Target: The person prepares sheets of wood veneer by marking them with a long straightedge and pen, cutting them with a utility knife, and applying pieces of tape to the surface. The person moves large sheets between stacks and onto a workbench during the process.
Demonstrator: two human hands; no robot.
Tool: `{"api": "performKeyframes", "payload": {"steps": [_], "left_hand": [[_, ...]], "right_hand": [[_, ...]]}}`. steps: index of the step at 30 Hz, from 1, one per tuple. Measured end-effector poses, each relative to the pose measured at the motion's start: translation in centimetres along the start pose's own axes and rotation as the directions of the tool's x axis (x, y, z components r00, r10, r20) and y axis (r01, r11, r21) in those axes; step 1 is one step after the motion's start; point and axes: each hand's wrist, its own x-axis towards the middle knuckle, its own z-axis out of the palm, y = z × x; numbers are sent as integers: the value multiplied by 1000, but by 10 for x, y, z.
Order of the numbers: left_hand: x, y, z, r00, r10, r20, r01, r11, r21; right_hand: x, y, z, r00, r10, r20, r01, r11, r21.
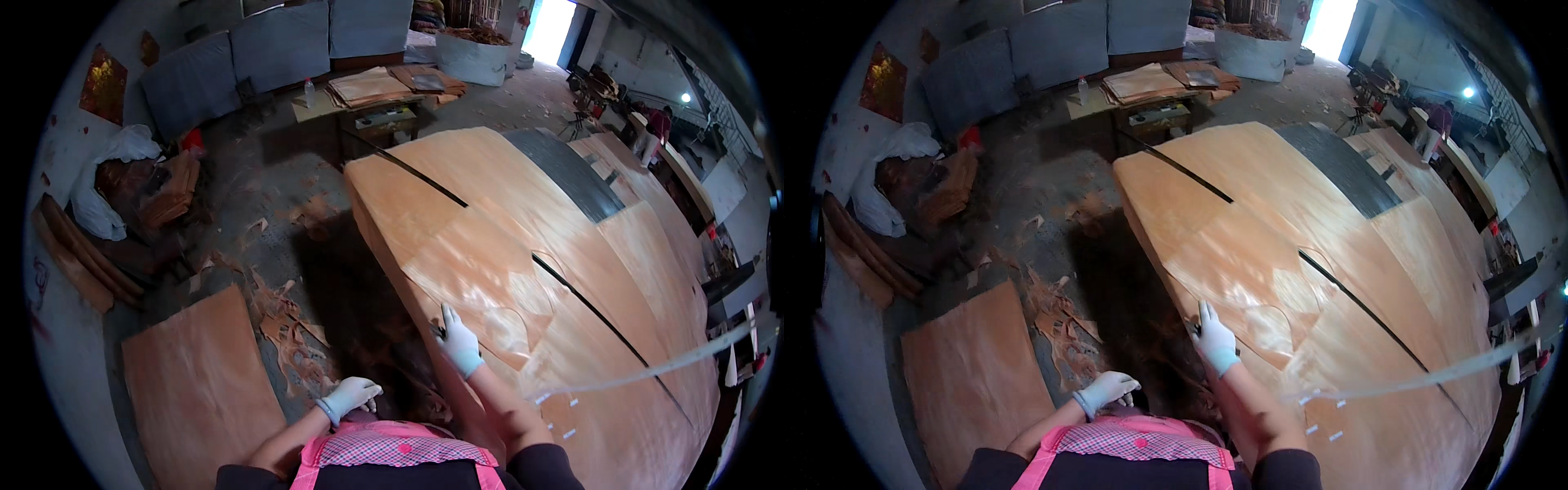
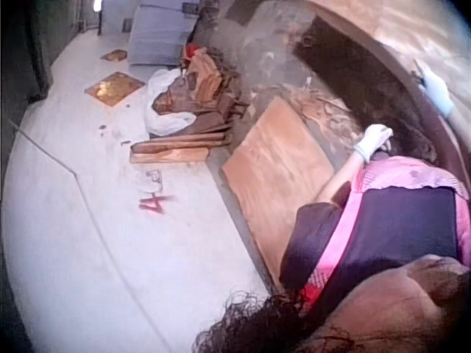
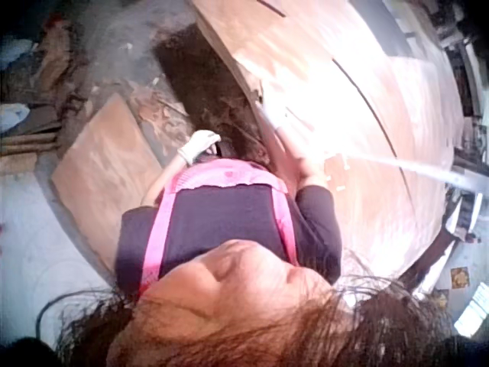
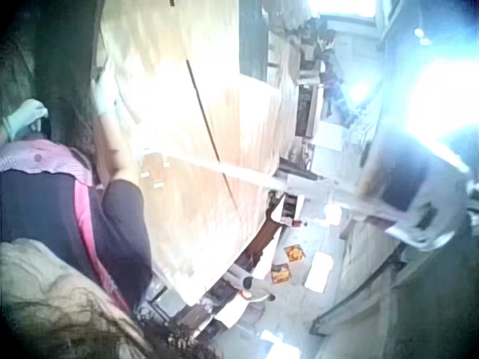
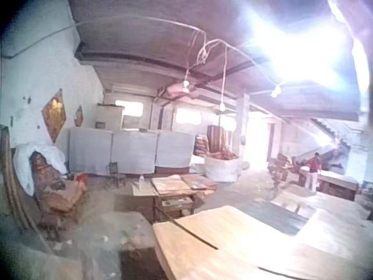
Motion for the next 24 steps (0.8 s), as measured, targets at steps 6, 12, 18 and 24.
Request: {"api": "performKeyframes", "payload": {"steps": [6, 12, 18, 24], "left_hand": [[-2, -28, -93, 988, -28, -150, -7, 973, -231], [31, -36, -161, 982, -70, -177, -25, 875, -484], [110, 88, -218, 959, 281, 31, -238, 860, -451], [180, 219, -328, 930, 290, -226, -350, 885, -308]], "right_hand": [[143, -43, 47, 976, 176, 125, -123, 928, -352], [206, -28, 48, 934, 142, 326, 7, 909, -417], [280, -131, 35, 884, -320, 341, 268, 944, 190], [395, -147, -17, 934, -299, 196, 234, 926, 296]]}}
